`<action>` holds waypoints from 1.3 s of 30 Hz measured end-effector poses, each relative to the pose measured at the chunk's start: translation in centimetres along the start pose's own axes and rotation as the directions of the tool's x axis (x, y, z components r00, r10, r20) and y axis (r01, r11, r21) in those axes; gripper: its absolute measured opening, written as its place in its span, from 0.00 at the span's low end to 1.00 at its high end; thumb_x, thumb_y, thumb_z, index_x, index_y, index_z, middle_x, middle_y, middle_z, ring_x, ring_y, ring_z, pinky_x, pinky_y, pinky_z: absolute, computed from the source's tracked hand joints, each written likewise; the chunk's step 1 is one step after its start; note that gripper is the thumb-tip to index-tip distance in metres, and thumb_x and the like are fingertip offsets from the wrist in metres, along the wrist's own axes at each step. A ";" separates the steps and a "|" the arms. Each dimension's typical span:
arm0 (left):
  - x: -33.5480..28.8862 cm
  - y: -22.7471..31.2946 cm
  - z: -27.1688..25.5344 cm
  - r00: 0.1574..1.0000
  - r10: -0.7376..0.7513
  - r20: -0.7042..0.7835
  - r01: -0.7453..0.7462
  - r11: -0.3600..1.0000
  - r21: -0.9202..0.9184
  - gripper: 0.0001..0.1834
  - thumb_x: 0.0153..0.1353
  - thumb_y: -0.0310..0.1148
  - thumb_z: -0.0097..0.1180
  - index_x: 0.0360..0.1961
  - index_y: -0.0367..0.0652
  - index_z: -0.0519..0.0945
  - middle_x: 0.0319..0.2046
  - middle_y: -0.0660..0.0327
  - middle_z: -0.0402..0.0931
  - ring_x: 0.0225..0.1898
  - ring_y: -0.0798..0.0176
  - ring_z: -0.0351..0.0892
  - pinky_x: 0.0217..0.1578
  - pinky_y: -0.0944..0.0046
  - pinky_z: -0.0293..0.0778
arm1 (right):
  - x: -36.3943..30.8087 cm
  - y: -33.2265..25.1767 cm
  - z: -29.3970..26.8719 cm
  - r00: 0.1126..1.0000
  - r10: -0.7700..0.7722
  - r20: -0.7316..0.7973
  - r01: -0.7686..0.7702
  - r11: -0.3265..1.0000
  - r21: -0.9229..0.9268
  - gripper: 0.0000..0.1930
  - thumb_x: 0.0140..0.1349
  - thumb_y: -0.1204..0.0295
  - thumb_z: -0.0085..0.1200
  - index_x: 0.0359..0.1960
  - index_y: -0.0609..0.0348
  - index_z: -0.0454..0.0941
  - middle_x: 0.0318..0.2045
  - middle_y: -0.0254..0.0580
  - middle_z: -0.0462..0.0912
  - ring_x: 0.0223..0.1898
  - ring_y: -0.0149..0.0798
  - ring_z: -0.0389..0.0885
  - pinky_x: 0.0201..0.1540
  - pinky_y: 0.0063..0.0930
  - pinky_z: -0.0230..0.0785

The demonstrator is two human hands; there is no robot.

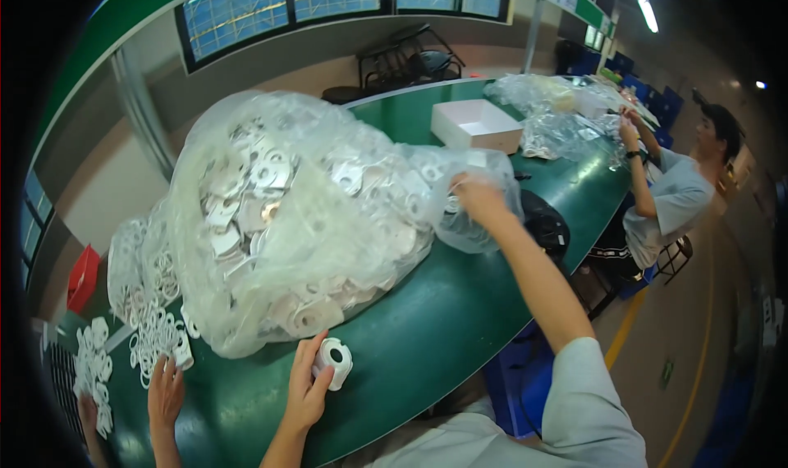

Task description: Assembling small white plastic electronics components at a workbench.

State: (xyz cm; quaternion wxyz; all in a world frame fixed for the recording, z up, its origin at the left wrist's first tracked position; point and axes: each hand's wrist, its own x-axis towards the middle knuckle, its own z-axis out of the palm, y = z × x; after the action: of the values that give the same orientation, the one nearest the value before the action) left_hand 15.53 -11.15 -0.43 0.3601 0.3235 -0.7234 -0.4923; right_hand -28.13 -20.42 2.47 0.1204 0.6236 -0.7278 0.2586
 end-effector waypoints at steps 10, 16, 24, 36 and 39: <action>-0.5 -2.1 -1.0 0.942 -0.255 -0.218 0.153 0.904 -0.399 0.11 0.58 0.20 0.55 0.41 0.37 0.71 0.35 0.58 0.78 0.34 0.67 0.79 0.35 0.69 0.75 | -7.4 -9.0 -8.0 0.886 0.165 0.434 -0.463 0.226 0.857 0.10 0.63 0.72 0.50 0.32 0.69 0.78 0.29 0.43 0.82 0.28 0.35 0.81 0.32 0.26 0.75; 0.1 -1.2 0.4 0.963 -0.269 0.012 0.220 0.760 -0.611 0.22 0.61 0.20 0.51 0.56 0.37 0.63 0.39 0.54 0.77 0.36 0.58 0.81 0.28 0.61 0.82 | -12.7 -19.0 -5.2 0.925 -0.377 0.041 0.207 0.593 0.778 0.10 0.51 0.79 0.60 0.36 0.65 0.81 0.36 0.45 0.83 0.36 0.41 0.83 0.39 0.26 0.75; -0.9 -1.2 -1.0 0.973 -0.220 -0.069 0.124 0.751 -0.649 0.17 0.65 0.25 0.47 0.55 0.38 0.66 0.40 0.58 0.79 0.37 0.71 0.77 0.37 0.74 0.73 | -15.4 -24.5 -2.2 0.803 -0.589 -0.087 0.519 0.620 0.589 0.20 0.46 0.74 0.63 0.45 0.60 0.79 0.51 0.46 0.76 0.50 0.47 0.77 0.47 0.34 0.73; -0.5 -0.4 -1.6 0.944 -0.166 -0.285 -0.004 0.858 -0.514 0.10 0.66 0.27 0.47 0.48 0.38 0.68 0.36 0.61 0.80 0.36 0.77 0.75 0.36 0.76 0.70 | -15.8 -27.6 2.3 0.819 -0.310 0.482 -0.446 0.184 0.876 0.17 0.66 0.75 0.45 0.56 0.66 0.65 0.49 0.43 0.74 0.47 0.30 0.74 0.52 0.24 0.65; -0.1 1.0 -3.3 0.908 -0.083 -0.411 0.053 0.995 -0.083 0.10 0.62 0.28 0.53 0.43 0.37 0.75 0.32 0.58 0.80 0.30 0.68 0.78 0.30 0.72 0.71 | -15.2 -28.3 3.4 0.811 -0.354 0.465 -0.492 0.017 0.870 0.16 0.68 0.72 0.42 0.55 0.66 0.65 0.45 0.43 0.76 0.46 0.34 0.76 0.44 0.27 0.74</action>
State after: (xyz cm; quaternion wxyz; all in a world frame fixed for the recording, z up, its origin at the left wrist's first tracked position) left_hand 18.23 -12.31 1.37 0.4990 0.4326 -0.6012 -0.4499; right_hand 2.76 -11.89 -1.51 -0.5922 0.5263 -0.3589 0.4934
